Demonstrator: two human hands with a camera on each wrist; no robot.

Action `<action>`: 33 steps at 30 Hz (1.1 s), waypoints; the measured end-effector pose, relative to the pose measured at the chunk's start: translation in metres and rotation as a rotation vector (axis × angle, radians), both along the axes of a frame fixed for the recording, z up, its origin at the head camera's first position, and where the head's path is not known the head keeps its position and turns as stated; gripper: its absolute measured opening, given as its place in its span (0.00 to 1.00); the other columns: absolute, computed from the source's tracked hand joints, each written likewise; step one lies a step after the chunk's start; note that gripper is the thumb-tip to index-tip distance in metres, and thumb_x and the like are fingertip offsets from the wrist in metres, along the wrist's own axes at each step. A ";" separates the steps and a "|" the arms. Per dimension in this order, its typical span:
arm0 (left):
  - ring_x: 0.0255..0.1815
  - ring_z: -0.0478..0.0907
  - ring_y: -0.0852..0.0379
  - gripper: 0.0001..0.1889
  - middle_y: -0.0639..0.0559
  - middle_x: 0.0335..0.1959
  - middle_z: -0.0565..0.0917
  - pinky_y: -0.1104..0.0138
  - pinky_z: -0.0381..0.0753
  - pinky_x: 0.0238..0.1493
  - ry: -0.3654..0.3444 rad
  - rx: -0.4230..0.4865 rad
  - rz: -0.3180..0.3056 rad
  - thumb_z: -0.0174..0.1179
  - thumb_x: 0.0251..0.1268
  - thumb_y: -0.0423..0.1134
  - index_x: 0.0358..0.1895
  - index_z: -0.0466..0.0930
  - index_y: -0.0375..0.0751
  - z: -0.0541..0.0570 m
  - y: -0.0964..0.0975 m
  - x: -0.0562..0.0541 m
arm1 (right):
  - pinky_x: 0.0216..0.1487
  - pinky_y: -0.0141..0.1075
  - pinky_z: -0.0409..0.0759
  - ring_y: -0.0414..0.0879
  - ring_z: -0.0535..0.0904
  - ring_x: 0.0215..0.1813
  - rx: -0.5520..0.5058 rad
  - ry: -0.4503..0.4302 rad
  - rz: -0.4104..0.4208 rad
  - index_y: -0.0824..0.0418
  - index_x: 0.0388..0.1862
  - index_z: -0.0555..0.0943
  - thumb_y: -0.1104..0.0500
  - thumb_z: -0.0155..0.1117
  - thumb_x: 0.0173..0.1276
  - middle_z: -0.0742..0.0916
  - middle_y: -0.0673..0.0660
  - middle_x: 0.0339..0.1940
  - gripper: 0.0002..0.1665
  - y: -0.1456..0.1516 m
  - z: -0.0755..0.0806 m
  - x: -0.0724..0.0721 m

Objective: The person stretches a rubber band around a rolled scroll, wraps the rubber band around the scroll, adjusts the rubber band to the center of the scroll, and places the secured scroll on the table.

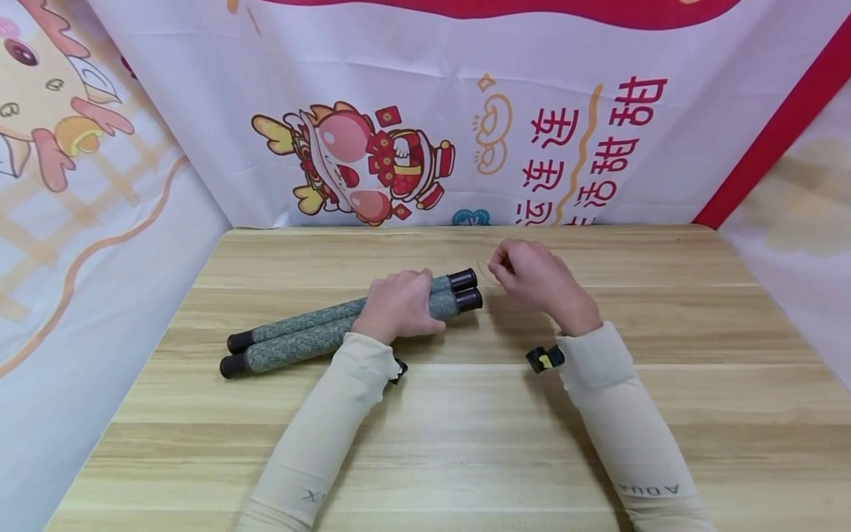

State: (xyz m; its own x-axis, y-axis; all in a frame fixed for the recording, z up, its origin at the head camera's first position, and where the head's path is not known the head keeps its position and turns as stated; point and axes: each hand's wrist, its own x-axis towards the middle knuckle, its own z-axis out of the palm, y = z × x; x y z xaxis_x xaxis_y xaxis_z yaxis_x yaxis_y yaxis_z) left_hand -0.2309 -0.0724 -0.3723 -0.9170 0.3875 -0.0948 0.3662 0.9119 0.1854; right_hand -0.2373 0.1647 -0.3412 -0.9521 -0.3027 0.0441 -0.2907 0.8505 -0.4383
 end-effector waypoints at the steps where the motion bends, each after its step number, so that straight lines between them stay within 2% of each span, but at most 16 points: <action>1: 0.42 0.82 0.49 0.33 0.49 0.45 0.85 0.45 0.84 0.48 -0.002 -0.003 -0.004 0.75 0.54 0.62 0.56 0.78 0.44 0.001 0.001 0.001 | 0.39 0.41 0.80 0.49 0.80 0.36 0.000 -0.001 0.000 0.61 0.45 0.83 0.57 0.61 0.80 0.87 0.57 0.36 0.09 0.000 0.000 0.000; 13: 0.41 0.82 0.49 0.34 0.50 0.43 0.85 0.45 0.84 0.46 -0.004 0.001 -0.034 0.76 0.51 0.62 0.55 0.79 0.44 0.000 0.006 0.003 | 0.39 0.41 0.80 0.48 0.80 0.36 0.017 -0.001 0.047 0.60 0.45 0.85 0.57 0.63 0.79 0.87 0.56 0.36 0.08 -0.004 0.003 0.003; 20: 0.38 0.81 0.50 0.33 0.50 0.41 0.84 0.47 0.83 0.43 0.016 0.032 -0.027 0.77 0.51 0.60 0.54 0.79 0.44 0.000 0.005 0.002 | 0.41 0.41 0.81 0.48 0.80 0.37 0.039 -0.041 0.077 0.60 0.46 0.86 0.56 0.64 0.79 0.87 0.55 0.38 0.08 -0.008 0.008 0.007; 33: 0.37 0.81 0.49 0.33 0.49 0.41 0.83 0.50 0.84 0.40 0.038 0.070 0.012 0.78 0.52 0.59 0.54 0.78 0.42 0.005 0.001 0.002 | 0.40 0.39 0.81 0.47 0.80 0.37 0.062 -0.047 0.104 0.58 0.45 0.85 0.55 0.63 0.80 0.87 0.55 0.38 0.08 -0.015 0.014 0.015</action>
